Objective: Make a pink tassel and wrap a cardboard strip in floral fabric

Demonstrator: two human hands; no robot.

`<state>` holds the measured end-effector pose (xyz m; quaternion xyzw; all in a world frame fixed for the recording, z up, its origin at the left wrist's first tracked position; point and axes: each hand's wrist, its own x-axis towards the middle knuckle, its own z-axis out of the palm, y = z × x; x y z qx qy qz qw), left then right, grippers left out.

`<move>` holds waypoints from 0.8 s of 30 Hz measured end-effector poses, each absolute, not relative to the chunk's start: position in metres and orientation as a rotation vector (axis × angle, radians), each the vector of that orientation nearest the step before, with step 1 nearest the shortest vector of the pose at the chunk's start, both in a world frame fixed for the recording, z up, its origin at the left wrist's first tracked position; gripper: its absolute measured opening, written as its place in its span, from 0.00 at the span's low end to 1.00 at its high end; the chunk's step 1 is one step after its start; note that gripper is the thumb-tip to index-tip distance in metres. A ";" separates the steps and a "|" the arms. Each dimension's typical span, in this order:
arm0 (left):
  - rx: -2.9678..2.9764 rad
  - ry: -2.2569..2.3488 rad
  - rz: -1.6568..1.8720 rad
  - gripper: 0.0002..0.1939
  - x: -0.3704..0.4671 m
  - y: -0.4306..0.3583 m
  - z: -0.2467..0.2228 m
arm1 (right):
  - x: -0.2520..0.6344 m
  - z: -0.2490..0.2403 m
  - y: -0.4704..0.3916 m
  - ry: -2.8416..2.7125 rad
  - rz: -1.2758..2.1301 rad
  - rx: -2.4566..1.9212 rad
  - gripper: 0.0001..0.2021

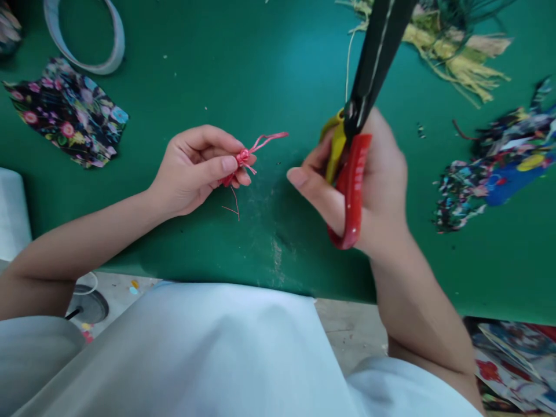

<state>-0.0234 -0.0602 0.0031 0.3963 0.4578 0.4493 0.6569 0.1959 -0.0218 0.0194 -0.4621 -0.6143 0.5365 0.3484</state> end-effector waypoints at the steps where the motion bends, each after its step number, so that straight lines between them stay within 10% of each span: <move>1: 0.909 1.046 1.027 0.20 -0.022 -0.061 0.004 | 0.187 0.019 -0.029 -1.532 1.416 -1.163 0.21; 24: 1.125 1.009 0.988 0.14 -0.019 -0.065 0.010 | 0.161 0.014 -0.050 -1.381 1.491 -1.022 0.16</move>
